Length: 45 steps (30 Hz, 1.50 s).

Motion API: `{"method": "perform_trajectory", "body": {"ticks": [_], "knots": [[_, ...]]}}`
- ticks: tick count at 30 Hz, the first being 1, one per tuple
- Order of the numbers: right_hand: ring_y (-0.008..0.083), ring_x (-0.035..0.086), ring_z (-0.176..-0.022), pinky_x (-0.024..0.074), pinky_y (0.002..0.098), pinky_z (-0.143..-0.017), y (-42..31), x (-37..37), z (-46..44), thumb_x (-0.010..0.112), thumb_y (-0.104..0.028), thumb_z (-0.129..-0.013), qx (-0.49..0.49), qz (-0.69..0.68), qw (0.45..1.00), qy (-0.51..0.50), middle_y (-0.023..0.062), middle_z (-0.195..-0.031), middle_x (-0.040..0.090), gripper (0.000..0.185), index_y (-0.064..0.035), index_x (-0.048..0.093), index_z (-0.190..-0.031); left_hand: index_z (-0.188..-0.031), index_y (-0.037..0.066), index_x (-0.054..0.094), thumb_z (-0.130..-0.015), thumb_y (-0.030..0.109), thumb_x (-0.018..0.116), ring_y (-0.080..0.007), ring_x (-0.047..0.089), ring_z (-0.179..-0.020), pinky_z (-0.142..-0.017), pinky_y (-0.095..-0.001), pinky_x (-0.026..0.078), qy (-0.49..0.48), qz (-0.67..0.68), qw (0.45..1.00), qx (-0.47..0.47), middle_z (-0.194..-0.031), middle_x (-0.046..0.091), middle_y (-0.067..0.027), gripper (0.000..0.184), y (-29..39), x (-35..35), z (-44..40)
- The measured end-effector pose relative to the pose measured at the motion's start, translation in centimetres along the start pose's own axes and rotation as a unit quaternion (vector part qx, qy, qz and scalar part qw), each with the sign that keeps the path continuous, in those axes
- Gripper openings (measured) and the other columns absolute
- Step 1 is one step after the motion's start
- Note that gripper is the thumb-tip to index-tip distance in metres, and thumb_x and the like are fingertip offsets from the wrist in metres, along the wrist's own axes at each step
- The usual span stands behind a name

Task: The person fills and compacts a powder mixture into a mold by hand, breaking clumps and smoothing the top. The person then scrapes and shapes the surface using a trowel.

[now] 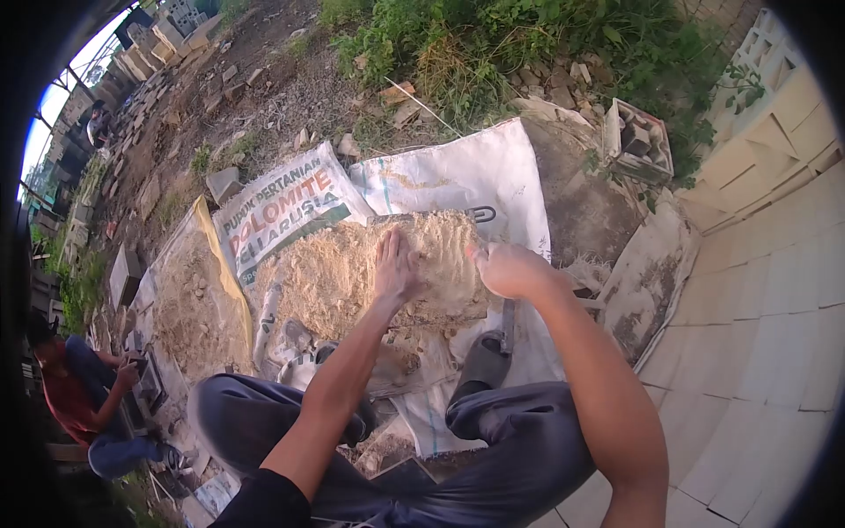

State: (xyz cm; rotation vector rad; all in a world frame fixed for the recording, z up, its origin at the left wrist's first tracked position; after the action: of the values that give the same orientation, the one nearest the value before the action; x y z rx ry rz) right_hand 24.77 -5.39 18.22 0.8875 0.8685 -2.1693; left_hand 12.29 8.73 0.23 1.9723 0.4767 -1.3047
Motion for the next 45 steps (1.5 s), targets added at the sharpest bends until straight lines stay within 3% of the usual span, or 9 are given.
{"method": "perform_trajectory", "body": {"ticks": [5,19,24,27,34,36,39,41,45], "knots": [[0.0414,0.053,-0.104,0.0409,0.0438,-0.089,-0.2,-0.2,-0.3,0.029,-0.051,-0.094,-0.013,0.011,1.0,0.004,0.0286,-0.108,0.057,0.064,0.006,0.054,-0.109,-0.121,-0.001,0.047,-0.084,0.011,0.056,-0.0343,0.047,-0.108,-0.094,-0.0444,0.037,0.007,0.129,0.989,0.068,-0.119,0.05,-0.0174,0.04,-1.5,-2.6,0.1],[0.0346,0.055,-0.108,0.0434,0.0449,-0.089,-0.7,2.0,-3.1,0.034,-0.044,-0.094,0.012,0.091,0.995,-0.025,0.0164,-0.119,0.057,0.051,-0.0046,0.06,-0.114,-0.108,0.002,0.049,-0.089,0.026,0.051,-0.028,0.048,-0.104,-0.084,-0.0424,0.037,-0.058,-0.09,0.992,0.062,-0.103,0.054,-0.0121,0.031,-0.8,-1.6,-1.5],[0.0334,0.055,-0.109,0.0446,0.0433,-0.089,0.6,2.9,-4.7,0.039,-0.041,-0.094,0.018,0.117,0.992,-0.043,0.0147,-0.123,0.055,0.048,-0.0056,0.055,-0.121,-0.089,0.001,0.049,-0.093,0.022,0.047,-0.0351,0.055,-0.062,-0.056,-0.0442,0.042,-0.014,0.045,0.998,0.036,-0.066,0.057,-0.0175,0.021,-0.6,-3.0,0.0],[0.0328,0.055,-0.109,0.0454,0.0421,-0.088,-0.1,3.5,-4.9,0.042,-0.039,-0.093,-0.013,0.139,0.989,-0.046,0.0147,-0.121,0.056,0.046,-0.0053,0.055,-0.121,-0.084,0.004,0.047,-0.095,0.03,0.043,-0.0358,0.056,-0.06,-0.062,-0.0474,0.043,-0.171,0.111,0.97,-0.13,-0.067,0.058,-0.0221,0.028,-2.5,-1.9,1.2],[0.031,0.061,-0.099,0.047,0.0438,-0.084,-4.3,3.4,-1.9,0.049,-0.031,-0.088,-0.096,0.163,0.981,0.049,0.0199,-0.105,0.062,0.037,0.001,0.06,-0.105,-0.088,-0.001,0.049,-0.094,0.026,0.038,-0.043,0.055,-0.073,-0.064,-0.0494,0.043,-0.119,0.162,0.978,-0.052,-0.086,0.057,-0.0284,0.03,-2.1,-3.7,1.0],[0.0337,0.06,-0.097,0.0473,0.0444,-0.083,-5.5,4.4,-2.2,0.052,-0.032,-0.087,-0.113,0.157,0.98,0.042,0.0214,-0.104,0.061,0.038,0.0003,0.058,-0.106,-0.092,-0.002,0.053,-0.093,0.026,0.04,-0.0347,0.057,-0.074,-0.064,-0.0432,0.045,-0.122,0.193,0.973,-0.016,-0.089,0.059,-0.0231,0.031,-2.2,-4.2,0.9],[0.0358,0.06,-0.096,0.0476,0.0447,-0.082,-7.4,4.7,-2.1,0.056,-0.03,-0.086,-0.118,0.137,0.982,0.061,0.0223,-0.105,0.06,0.038,-0.0004,0.054,-0.109,-0.108,-0.003,0.058,-0.094,0.034,0.043,-0.0182,0.053,-0.077,-0.071,-0.0304,0.045,-0.24,0.425,0.859,-0.155,-0.088,0.058,-0.0068,0.042,-0.9,-6.9,2.3],[0.0352,0.059,-0.097,0.0477,0.0443,-0.082,-8.8,4.6,-1.4,0.057,-0.028,-0.086,-0.11,0.125,0.981,0.095,0.0218,-0.105,0.06,0.037,-0.0005,0.053,-0.11,-0.105,-0.002,0.059,-0.094,0.031,0.043,-0.0164,0.053,-0.073,-0.068,-0.0299,0.045,-0.219,0.473,0.84,-0.147,-0.085,0.058,-0.0063,0.038,0.2,-10.0,1.5],[0.0348,0.06,-0.092,0.048,0.0426,-0.077,-15.3,3.0,2.8,0.057,-0.016,-0.086,-0.325,-0.098,0.91,0.24,0.0188,-0.101,0.061,0.029,0.0011,0.05,-0.109,-0.105,-0.002,0.058,-0.097,0.032,0.037,-0.0175,0.058,-0.086,-0.078,-0.0309,0.045,-0.189,0.544,0.814,-0.072,-0.096,0.064,-0.0084,0.041,2.5,-17.4,1.9]]}}
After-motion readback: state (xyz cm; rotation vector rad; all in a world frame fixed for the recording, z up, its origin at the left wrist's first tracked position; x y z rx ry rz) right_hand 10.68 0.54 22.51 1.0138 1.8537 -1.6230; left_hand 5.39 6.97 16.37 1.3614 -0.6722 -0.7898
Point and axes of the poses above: each hand's wrist, its own z-axis away from the middle knuckle, its own x-axis out of the palm, y = z × x, the point moved 9 cm from there along -z, towards the middle knuckle
